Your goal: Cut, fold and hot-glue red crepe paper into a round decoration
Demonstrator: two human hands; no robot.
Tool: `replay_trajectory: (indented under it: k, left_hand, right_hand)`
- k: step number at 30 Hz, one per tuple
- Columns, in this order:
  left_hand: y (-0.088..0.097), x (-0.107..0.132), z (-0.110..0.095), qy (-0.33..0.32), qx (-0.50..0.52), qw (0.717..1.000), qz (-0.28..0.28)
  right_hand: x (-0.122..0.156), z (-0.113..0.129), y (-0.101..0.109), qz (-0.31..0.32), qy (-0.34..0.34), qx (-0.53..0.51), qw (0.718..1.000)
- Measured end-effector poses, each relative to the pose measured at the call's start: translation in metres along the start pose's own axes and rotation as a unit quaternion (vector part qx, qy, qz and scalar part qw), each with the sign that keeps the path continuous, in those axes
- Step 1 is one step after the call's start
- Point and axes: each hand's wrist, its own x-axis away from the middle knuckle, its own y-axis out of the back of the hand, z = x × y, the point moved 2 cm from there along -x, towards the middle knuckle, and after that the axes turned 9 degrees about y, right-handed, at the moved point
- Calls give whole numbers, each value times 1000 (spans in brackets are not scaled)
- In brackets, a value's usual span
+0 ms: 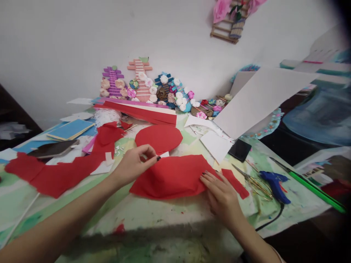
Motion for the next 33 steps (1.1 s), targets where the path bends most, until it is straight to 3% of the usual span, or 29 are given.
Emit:
replay_trajectory:
  k: [3,8,11,15,19,24,28,33]
  left_hand:
    - [-13,-14,-6,-72,-77,994,20]
    - [-41,-41,-7,-87,-158,979,94]
    - [-51,-50,-10,-57,-104,977,175]
    - [-52,-55,-11,1,-47,975,215]
    - [-47,-52,-9,60,-4,957,282]
    - [-30,-31,-26,112,162,882,429]
    - [-11,-8,-36,115,227,848,464]
    - [-7,9,-4,153,199,805,537]
  right_hand:
    - [-3,-20,5,-31,-71,-20,997]
    - [-4,-30,19,-70,-223,-16,972]
    - [4,-22,26,-96,-279,5,955]
    - [19,-8,24,-57,-384,-121,914]
    - [20,4,17,-72,-375,-267,885]
    - [10,9,5,-151,-389,-423,804]
    - [0,11,4,-195,-384,-486,761]
    - [-12,3,-1,-257,-430,-586,637]
